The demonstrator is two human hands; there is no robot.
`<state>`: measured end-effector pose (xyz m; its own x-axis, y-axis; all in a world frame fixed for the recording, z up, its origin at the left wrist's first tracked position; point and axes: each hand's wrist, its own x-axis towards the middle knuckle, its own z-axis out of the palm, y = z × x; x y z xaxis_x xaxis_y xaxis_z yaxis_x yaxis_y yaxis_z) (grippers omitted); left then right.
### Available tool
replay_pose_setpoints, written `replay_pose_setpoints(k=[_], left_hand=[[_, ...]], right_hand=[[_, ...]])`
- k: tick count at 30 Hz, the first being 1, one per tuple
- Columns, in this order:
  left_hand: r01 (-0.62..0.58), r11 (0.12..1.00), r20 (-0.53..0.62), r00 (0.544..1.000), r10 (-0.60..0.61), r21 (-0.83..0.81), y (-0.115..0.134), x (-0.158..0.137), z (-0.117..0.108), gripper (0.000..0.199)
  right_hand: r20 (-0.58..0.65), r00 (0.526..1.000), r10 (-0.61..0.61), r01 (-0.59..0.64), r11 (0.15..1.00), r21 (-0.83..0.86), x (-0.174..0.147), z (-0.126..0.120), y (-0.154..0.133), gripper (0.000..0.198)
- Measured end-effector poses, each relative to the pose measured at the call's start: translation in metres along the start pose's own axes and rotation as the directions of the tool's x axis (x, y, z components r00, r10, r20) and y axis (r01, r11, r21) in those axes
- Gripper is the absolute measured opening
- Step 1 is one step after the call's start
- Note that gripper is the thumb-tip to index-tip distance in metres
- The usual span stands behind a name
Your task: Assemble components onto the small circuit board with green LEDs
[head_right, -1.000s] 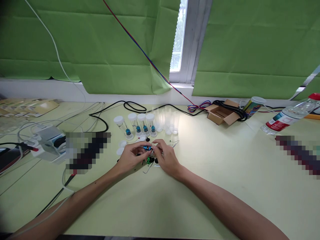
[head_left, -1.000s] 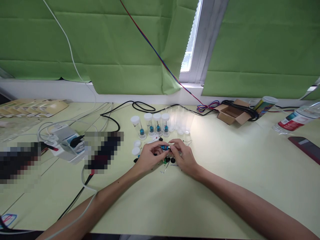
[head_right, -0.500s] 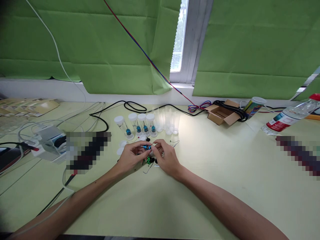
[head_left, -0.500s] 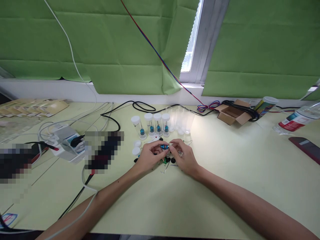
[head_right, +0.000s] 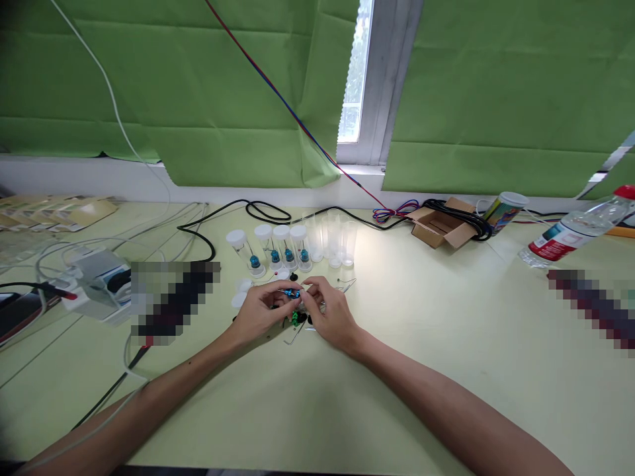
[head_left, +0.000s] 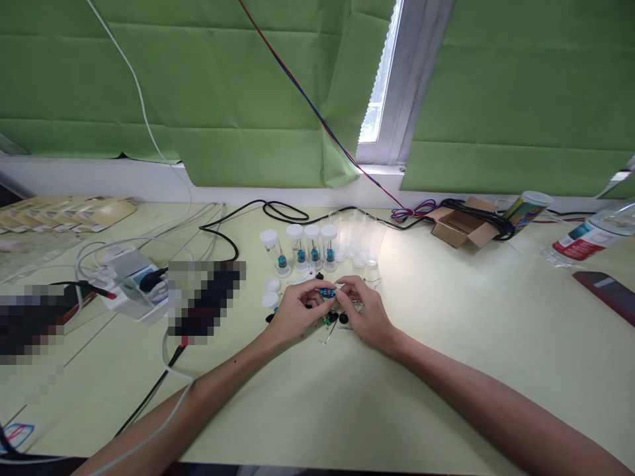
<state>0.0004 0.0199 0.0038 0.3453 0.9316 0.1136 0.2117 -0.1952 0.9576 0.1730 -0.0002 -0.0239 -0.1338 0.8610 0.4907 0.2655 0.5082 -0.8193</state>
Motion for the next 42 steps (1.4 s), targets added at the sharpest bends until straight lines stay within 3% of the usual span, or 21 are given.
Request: replay_pose_setpoints(k=[17,27,42], left_hand=[[0.002,1.000,0.008,1.000,-0.002,0.028,-0.0003,-0.0010,0.0001,0.026],[0.002,0.999,0.009,1.000,-0.002,-0.045,-0.0019,0.0004,-0.0010,0.028],[0.006,1.000,0.016,1.000,-0.005,-0.013,-0.0013,-0.0003,0.0001,0.027]], right_hand=[[0.013,0.998,0.064,-0.064,0.998,-0.025,0.0016,-0.0012,-0.0017,0.018],[-0.033,0.999,-0.022,0.020,0.998,-0.064,0.0011,-0.0012,-0.0062,0.018],[0.011,1.000,-0.001,0.002,0.999,-0.039,0.0007,-0.0019,-0.0030,0.017]])
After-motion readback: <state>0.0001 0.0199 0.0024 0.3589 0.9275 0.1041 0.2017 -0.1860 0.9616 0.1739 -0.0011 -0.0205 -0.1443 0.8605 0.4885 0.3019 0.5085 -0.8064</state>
